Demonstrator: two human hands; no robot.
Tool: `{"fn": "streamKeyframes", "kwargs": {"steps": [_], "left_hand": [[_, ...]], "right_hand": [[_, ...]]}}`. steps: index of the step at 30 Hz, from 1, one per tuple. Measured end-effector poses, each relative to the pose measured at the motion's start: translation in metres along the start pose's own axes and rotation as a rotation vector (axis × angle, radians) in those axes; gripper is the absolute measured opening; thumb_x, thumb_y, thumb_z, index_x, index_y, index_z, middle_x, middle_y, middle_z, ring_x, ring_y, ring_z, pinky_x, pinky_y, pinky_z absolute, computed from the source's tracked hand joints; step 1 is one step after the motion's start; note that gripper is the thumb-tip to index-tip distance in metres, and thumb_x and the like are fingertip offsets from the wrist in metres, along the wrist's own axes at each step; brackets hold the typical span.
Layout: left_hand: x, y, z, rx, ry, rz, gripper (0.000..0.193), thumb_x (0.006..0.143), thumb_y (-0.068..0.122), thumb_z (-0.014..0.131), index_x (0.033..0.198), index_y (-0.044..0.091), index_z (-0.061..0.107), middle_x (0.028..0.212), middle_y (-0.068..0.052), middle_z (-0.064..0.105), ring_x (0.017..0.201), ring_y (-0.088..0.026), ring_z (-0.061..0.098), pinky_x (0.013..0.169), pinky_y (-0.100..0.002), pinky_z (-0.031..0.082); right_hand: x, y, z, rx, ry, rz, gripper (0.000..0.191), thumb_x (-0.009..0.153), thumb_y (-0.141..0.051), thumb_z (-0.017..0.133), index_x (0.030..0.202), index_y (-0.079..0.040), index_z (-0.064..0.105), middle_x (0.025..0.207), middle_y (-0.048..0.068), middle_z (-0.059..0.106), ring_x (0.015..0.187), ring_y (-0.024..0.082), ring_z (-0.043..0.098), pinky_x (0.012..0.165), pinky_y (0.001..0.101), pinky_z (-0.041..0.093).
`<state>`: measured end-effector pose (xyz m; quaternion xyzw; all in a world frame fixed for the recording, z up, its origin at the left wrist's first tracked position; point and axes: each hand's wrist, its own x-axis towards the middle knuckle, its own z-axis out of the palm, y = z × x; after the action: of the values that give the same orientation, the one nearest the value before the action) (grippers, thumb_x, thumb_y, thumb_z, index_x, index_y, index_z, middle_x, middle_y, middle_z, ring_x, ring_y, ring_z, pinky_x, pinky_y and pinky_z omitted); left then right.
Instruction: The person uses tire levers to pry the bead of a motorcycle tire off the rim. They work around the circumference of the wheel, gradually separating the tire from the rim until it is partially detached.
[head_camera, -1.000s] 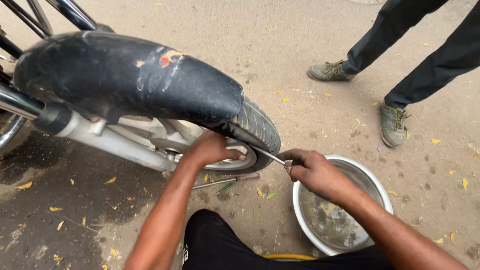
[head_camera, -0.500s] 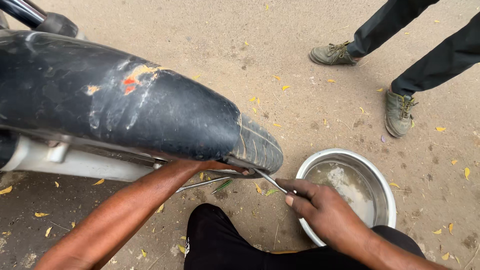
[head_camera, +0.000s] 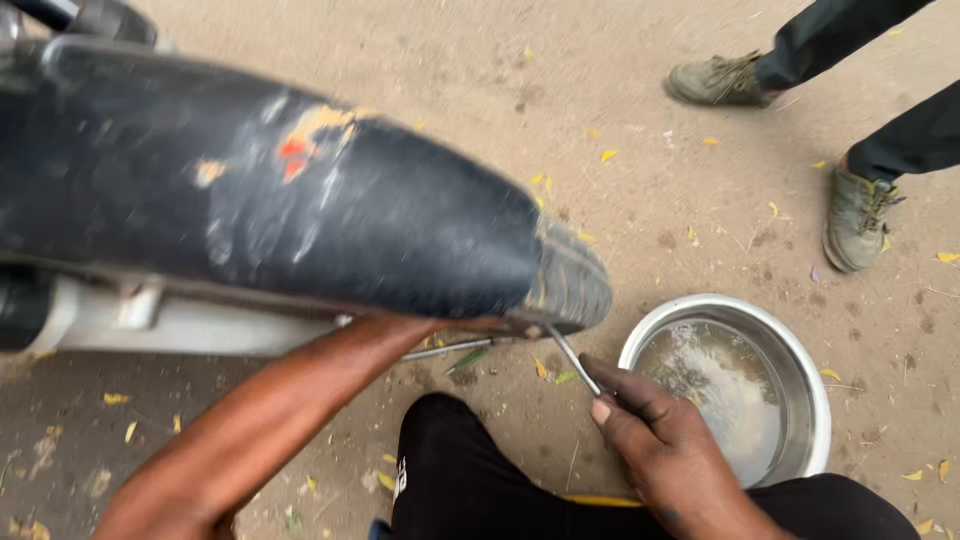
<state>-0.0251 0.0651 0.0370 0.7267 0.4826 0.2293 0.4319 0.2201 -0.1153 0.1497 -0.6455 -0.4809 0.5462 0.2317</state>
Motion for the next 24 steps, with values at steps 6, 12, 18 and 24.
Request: {"fn": "streamKeyframes", "kwargs": {"steps": [6, 12, 18, 24], "left_hand": [[0.012, 0.0, -0.006, 0.097, -0.044, -0.083, 0.065, 0.086, 0.06, 0.057, 0.137, 0.021, 0.065, 0.14, -0.007, 0.068, 0.132, -0.025, 0.063, 0.112, -0.041, 0.048], [0.029, -0.011, 0.013, 0.229, -0.236, 0.047, 0.061, 0.092, 0.059, 0.051, 0.138, 0.021, 0.065, 0.14, -0.007, 0.068, 0.132, -0.024, 0.064, 0.113, -0.04, 0.047], [0.06, -0.016, 0.033, 0.423, -0.375, 0.066, 0.059, 0.098, 0.059, 0.044, 0.138, 0.022, 0.065, 0.141, -0.006, 0.068, 0.132, -0.023, 0.064, 0.115, -0.039, 0.047], [0.058, -0.01, 0.005, 0.626, -0.435, 0.063, 0.065, 0.097, 0.066, 0.04, 0.147, 0.026, 0.048, 0.147, -0.006, 0.053, 0.137, -0.028, 0.05, 0.117, -0.046, 0.037]], "right_hand": [[0.018, -0.021, -0.006, 0.408, -0.13, 0.464, 0.045, 0.094, -0.025, 0.068, 0.134, -0.008, 0.059, 0.06, 0.006, 0.051, 0.033, 0.013, 0.037, 0.031, 0.0292, 0.026], [0.032, 0.048, 0.026, 0.606, 0.014, 0.236, 0.047, 0.092, -0.026, 0.061, 0.13, 0.002, 0.058, 0.059, 0.007, 0.049, 0.029, 0.012, 0.034, 0.027, 0.0288, 0.028], [0.052, 0.024, -0.009, 0.635, 0.01, 0.196, 0.047, 0.091, -0.019, 0.066, 0.13, 0.008, 0.062, 0.063, 0.007, 0.052, 0.032, 0.01, 0.036, 0.028, 0.0265, 0.026], [0.045, -0.066, -0.057, 0.244, -0.156, 0.395, 0.042, 0.094, -0.023, 0.068, 0.124, 0.005, 0.062, 0.062, 0.005, 0.053, 0.035, 0.01, 0.035, 0.031, 0.0263, 0.026]]}}
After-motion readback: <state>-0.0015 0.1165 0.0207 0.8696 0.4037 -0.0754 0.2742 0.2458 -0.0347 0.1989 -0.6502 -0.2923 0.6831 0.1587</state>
